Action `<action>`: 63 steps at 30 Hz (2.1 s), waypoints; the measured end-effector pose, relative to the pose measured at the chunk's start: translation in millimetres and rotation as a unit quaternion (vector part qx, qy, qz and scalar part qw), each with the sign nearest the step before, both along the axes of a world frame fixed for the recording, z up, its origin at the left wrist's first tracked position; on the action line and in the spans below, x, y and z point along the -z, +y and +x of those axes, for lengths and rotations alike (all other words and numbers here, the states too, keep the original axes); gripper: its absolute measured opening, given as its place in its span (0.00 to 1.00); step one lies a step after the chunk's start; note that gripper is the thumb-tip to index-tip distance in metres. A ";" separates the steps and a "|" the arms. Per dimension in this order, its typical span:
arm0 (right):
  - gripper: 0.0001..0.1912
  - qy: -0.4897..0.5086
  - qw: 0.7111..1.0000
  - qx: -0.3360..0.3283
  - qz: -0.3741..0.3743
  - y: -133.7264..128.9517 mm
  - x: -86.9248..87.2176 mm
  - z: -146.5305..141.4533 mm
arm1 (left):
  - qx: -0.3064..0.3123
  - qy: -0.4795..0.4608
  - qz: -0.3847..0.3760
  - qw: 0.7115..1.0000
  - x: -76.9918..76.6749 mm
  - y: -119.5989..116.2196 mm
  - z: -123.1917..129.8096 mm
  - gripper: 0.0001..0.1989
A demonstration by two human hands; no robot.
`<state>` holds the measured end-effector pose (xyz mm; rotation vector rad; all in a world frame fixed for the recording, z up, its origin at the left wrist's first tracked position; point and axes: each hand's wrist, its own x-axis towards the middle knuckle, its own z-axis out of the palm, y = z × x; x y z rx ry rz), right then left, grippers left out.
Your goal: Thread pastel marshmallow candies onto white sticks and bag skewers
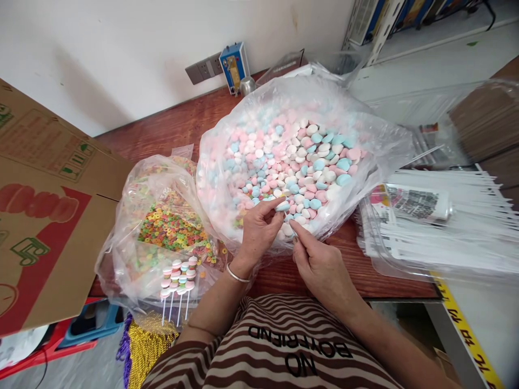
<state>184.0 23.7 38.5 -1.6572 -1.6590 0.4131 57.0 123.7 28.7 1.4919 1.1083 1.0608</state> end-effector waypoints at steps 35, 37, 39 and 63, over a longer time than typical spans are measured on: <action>0.12 0.412 0.906 0.009 -0.098 21.7 37.0 27.4 | 0.031 0.553 0.241 0.797 -12.7 82.6 -59.9 0.15; 0.13 0.408 0.908 0.007 -0.100 21.7 38.3 27.9 | 0.022 0.568 0.239 0.787 -19.3 78.1 -68.3 0.16; 0.13 0.408 0.908 0.006 -0.100 21.8 39.5 27.7 | 0.017 0.579 0.239 0.779 -25.3 71.2 -75.9 0.15; 0.08 0.218 0.961 -0.105 -0.133 13.5 11.2 2.9 | -0.005 0.117 -0.046 0.992 -7.6 25.0 -63.0 0.08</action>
